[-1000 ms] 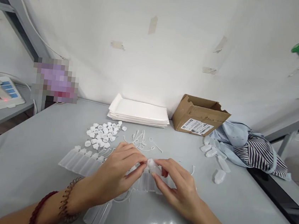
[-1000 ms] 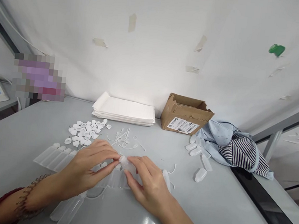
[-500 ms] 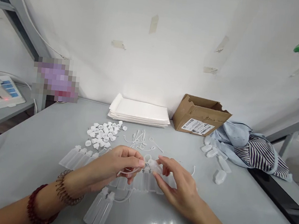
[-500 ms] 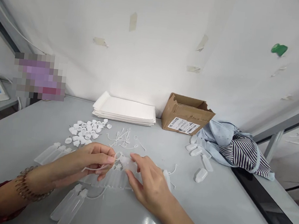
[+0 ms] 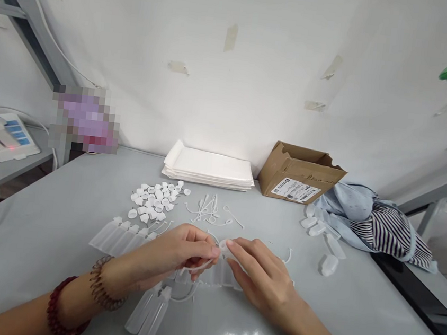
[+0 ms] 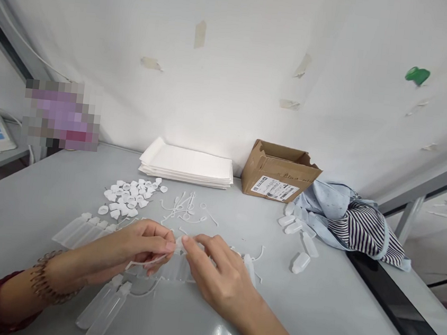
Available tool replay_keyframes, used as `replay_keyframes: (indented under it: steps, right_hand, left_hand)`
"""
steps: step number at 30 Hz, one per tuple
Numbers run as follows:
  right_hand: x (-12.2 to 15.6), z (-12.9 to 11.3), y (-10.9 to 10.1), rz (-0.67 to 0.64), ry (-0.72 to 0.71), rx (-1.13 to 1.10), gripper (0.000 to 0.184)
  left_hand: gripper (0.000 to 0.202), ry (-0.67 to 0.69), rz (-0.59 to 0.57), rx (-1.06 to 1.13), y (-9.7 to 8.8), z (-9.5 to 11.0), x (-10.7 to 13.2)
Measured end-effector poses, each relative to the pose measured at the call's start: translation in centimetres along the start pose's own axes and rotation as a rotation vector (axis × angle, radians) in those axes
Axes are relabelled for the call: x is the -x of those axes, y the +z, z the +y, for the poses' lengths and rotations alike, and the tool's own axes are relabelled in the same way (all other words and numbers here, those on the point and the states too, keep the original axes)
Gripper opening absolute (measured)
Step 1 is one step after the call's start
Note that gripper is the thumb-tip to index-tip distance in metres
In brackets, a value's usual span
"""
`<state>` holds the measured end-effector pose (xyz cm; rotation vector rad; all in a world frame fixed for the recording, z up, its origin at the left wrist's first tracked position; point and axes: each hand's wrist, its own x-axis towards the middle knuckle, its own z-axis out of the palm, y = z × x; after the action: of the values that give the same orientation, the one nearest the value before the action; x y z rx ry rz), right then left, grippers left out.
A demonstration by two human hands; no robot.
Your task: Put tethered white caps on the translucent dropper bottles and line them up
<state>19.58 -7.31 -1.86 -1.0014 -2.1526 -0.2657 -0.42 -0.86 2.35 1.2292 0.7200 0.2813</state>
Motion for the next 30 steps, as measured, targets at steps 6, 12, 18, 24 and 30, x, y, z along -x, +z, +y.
replay_keyframes:
  steps: [6,12,18,24,30]
  right_hand:
    - [0.0,-0.2,-0.1,-0.016,-0.023,0.037,0.046]
    - [0.0,-0.2,0.2,0.026,0.050,-0.070,0.043]
    - [-0.5,-0.7,-0.4,0.037,0.465,-0.484,0.027]
    - [-1.2,-0.9,-0.6,-0.086,0.874,-1.145,0.026]
    - [-1.0,-1.1,-0.1,-0.153,0.904,-1.448,0.027]
  left_hand:
    - [0.033,-0.022,-0.019,0.045,0.2,-0.4,-0.2]
    - [0.026,-0.007,-0.032,0.022,0.1,-0.6,-0.2]
    - [0.024,0.193,0.138,-0.299,0.0,-0.8,-0.1]
    - [0.039,0.670,0.394,-0.772,0.7,-2.2,0.2]
    - [0.056,0.833,0.322,-0.959,1.2,-2.6,0.5]
